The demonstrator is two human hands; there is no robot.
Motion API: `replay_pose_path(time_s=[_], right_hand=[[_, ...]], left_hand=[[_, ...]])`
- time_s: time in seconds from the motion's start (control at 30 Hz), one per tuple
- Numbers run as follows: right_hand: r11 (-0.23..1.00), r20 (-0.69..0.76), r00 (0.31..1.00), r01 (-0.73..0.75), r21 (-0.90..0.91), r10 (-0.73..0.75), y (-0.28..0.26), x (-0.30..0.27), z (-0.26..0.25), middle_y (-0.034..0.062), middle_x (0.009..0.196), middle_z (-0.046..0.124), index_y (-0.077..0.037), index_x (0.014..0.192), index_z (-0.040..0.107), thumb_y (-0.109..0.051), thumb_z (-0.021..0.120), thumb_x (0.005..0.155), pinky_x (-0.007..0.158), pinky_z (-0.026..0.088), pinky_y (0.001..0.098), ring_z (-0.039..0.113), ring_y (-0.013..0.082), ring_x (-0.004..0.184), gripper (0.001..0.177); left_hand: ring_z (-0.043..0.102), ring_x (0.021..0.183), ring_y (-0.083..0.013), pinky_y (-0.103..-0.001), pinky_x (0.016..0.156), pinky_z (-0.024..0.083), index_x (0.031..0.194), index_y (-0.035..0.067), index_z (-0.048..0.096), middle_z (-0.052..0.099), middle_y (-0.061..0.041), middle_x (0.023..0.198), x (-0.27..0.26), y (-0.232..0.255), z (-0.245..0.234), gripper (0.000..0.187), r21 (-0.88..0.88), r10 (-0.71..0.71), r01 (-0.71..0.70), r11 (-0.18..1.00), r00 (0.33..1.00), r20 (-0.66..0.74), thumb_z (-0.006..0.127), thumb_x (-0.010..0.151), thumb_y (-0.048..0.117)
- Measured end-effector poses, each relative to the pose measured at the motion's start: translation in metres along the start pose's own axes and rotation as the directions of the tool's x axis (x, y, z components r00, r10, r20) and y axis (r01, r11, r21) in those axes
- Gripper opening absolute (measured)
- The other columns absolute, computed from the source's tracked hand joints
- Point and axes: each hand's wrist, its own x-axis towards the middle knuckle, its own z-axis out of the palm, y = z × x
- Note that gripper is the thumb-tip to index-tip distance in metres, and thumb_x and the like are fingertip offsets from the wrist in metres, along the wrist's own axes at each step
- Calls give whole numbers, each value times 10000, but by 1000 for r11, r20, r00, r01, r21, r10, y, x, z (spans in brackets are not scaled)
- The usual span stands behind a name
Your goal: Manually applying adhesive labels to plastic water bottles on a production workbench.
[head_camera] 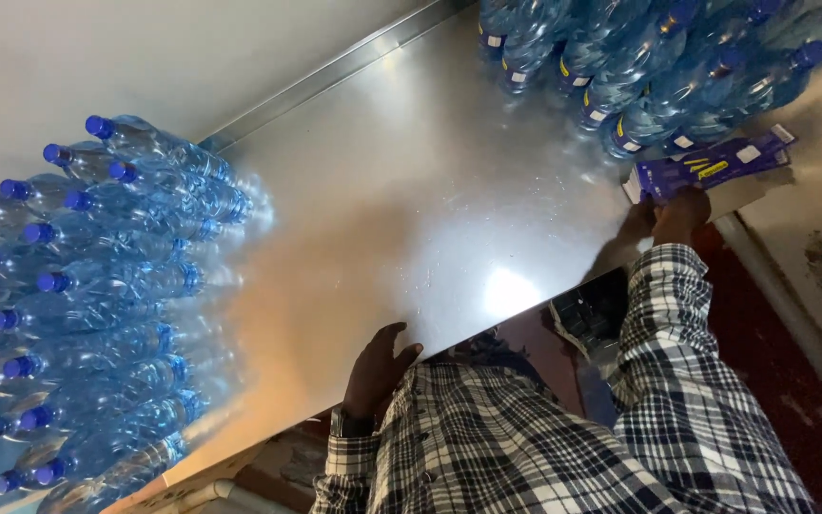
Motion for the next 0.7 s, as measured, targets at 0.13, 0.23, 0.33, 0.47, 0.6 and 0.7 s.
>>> replay_pose_path(time_s=[0.13,0.23,0.33,0.47,0.6,0.7], right_hand=[[894,-115,991,-14,449,74,10,-8,9,226,1326,769,7,1365,724,-352,659,1000,884,584,481,743,426,1162,516],[156,-81,953,36,987,291,15,-65,-17,166,1363,806,-80,1345,739,-253,472,1071,974,603,436,788,358,1190,420],[-507,85,947,88,857,309,14,-135,-47,69,1134,822,-155,1159,790,-216,566,1018,816,612,358,800,227,971,272],[-558,92,953,-245,793,-288,-5,-229,-31,21,925,739,-126,1216,685,-217,540,1078,607,505,263,702,143,786,220],[-316,-14,447,-609,728,-894,-40,-368,12,32,917,695,-28,1507,531,-247,575,1142,540,496,185,678,112,766,427],[-274,-463,47,751,601,-885,-59,-439,5,225,1432,683,55,1681,422,-599,848,869,615,708,372,752,360,1195,1127]], left_hand=[[587,1502,-307,-511,1180,507,1611,150,520,546,-68,1697,0,7,-6,700,-7,28,-29,1000,1000,-13,646,1034,526],[571,1518,-298,-511,1192,493,1616,173,520,532,-54,1712,4,11,-12,698,-12,21,-21,1000,1000,7,644,1031,533],[600,1482,-296,-509,1160,513,1598,178,546,561,-67,1683,6,19,-21,673,-51,46,-47,998,999,-8,644,1027,520],[746,1193,-288,-475,1099,581,1499,104,699,772,-164,1320,36,40,-32,456,-542,102,-119,832,993,-61,656,1119,352],[697,1260,-348,-475,1094,569,1572,-11,542,680,-244,1446,75,87,-22,598,-900,258,-215,378,959,-121,588,1151,411],[729,1241,-313,-463,1070,584,1464,35,606,708,-216,1432,79,121,-21,464,-975,431,-211,73,888,-160,721,1100,299]])
